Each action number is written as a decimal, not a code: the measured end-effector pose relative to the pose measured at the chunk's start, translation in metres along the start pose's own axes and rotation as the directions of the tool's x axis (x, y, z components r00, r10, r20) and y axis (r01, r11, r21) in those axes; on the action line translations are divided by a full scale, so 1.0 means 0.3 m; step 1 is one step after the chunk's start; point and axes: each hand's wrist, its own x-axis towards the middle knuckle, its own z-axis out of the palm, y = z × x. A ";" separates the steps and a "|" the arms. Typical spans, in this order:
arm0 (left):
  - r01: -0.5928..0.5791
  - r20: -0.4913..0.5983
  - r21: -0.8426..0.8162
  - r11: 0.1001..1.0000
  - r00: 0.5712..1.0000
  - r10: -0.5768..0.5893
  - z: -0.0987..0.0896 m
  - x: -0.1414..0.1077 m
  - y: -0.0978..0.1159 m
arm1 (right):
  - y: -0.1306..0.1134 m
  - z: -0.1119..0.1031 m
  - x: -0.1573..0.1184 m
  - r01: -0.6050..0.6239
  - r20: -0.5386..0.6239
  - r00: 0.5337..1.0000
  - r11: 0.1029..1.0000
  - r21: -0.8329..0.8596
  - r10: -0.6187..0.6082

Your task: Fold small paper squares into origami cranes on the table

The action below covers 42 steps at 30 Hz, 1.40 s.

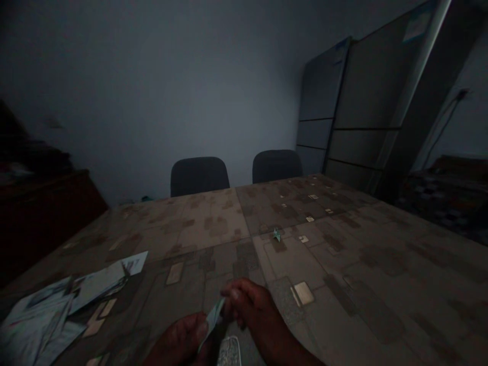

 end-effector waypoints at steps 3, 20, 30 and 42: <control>0.081 0.145 -0.018 0.997 0.986 -0.077 -0.028 0.016 -0.024 | -0.014 -0.009 0.001 -0.030 0.158 0.987 0.997 0.068 0.019; -0.122 -0.263 0.276 0.953 0.944 0.197 0.072 -0.040 0.058 | 0.008 0.008 -0.001 -0.123 0.080 0.989 0.992 -0.018 0.124; -0.177 -0.230 0.116 0.977 0.953 0.200 0.049 -0.027 0.038 | 0.055 0.023 -0.007 -0.056 -0.006 0.998 0.997 0.055 0.057; -0.188 -0.373 0.122 0.975 0.901 0.220 0.041 -0.029 0.038 | 0.031 0.032 -0.025 -0.012 -0.078 0.997 0.997 -0.072 0.007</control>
